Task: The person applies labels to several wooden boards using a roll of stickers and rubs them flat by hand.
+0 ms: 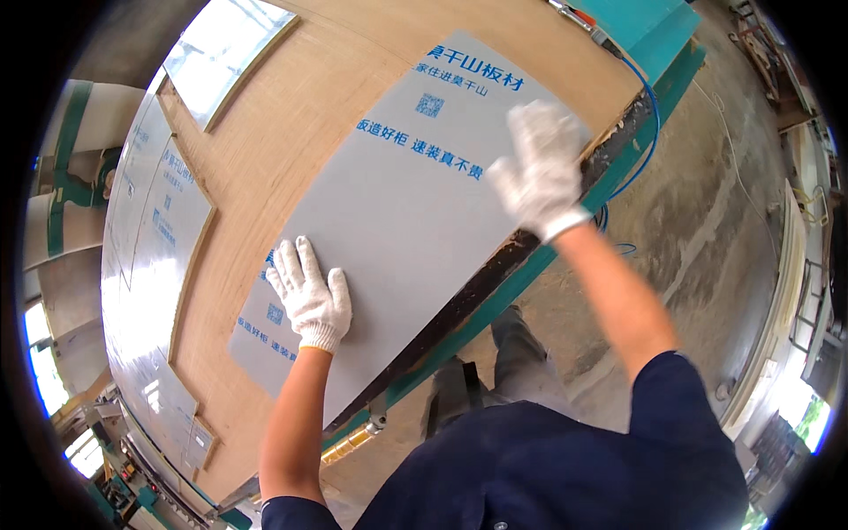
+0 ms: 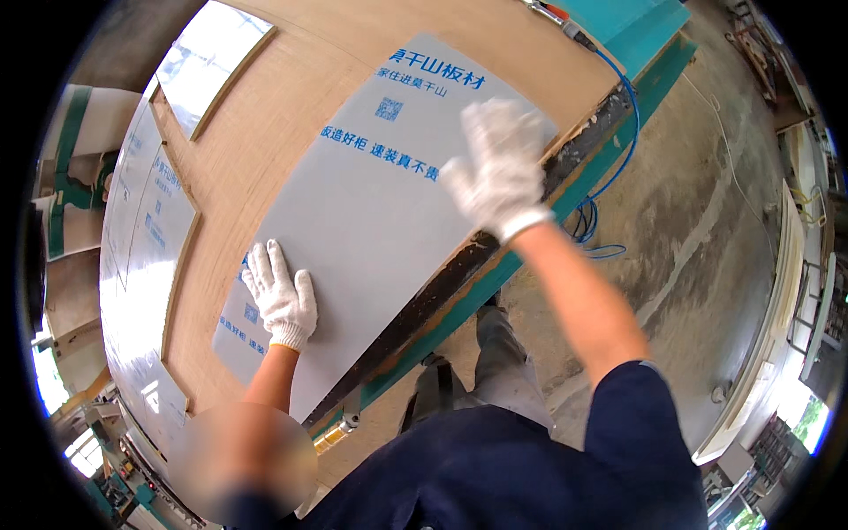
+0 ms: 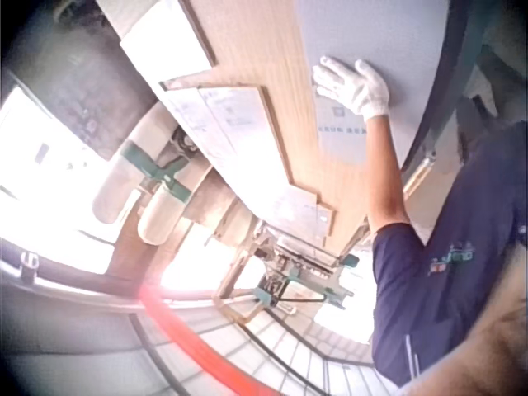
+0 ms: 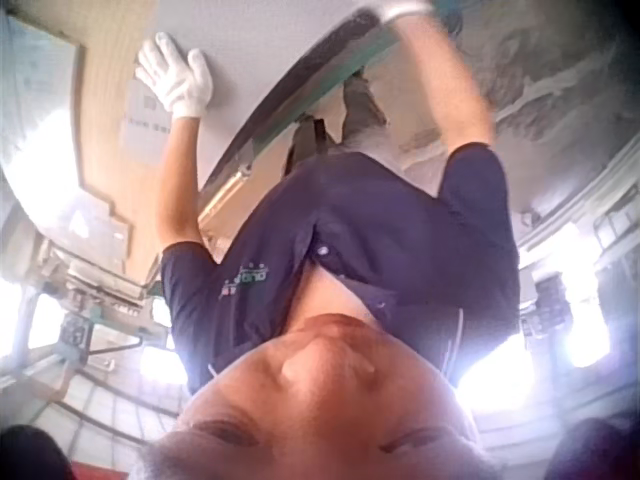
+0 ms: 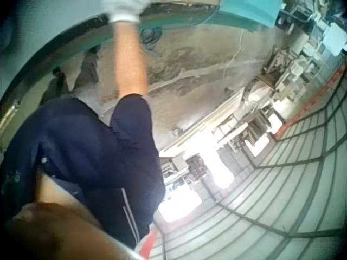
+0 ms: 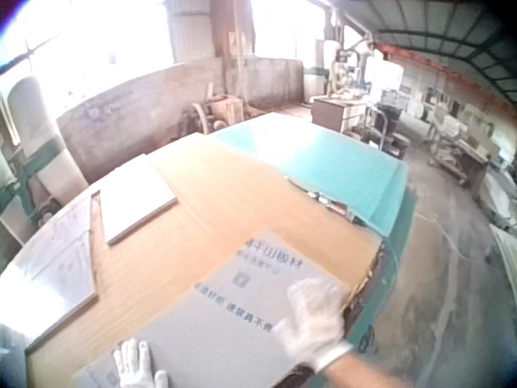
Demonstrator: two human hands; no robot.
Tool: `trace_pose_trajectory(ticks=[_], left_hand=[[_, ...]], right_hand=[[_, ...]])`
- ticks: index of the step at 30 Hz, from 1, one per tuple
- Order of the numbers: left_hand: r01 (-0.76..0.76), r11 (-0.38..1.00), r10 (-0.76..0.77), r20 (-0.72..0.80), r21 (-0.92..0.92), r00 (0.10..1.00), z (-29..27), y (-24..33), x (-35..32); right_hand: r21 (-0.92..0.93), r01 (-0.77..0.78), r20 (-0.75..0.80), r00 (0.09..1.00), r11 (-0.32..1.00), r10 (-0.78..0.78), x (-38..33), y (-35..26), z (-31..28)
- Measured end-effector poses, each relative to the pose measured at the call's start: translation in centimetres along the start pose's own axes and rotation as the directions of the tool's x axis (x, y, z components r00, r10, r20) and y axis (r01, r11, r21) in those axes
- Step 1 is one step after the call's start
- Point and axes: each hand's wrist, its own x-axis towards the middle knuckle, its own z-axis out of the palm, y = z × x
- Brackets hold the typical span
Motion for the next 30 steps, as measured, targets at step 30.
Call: trace_pose_trajectory(ticks=[30], left_hand=[[-0.078, 0.995, 0.077, -0.034, -0.054, 0.997, -0.7, 0.7, 0.6]], right_hand=[[-0.436, -0.34, 0.104, 0.901, 0.834, 0.421, 8.7, 18.9, -3.1]])
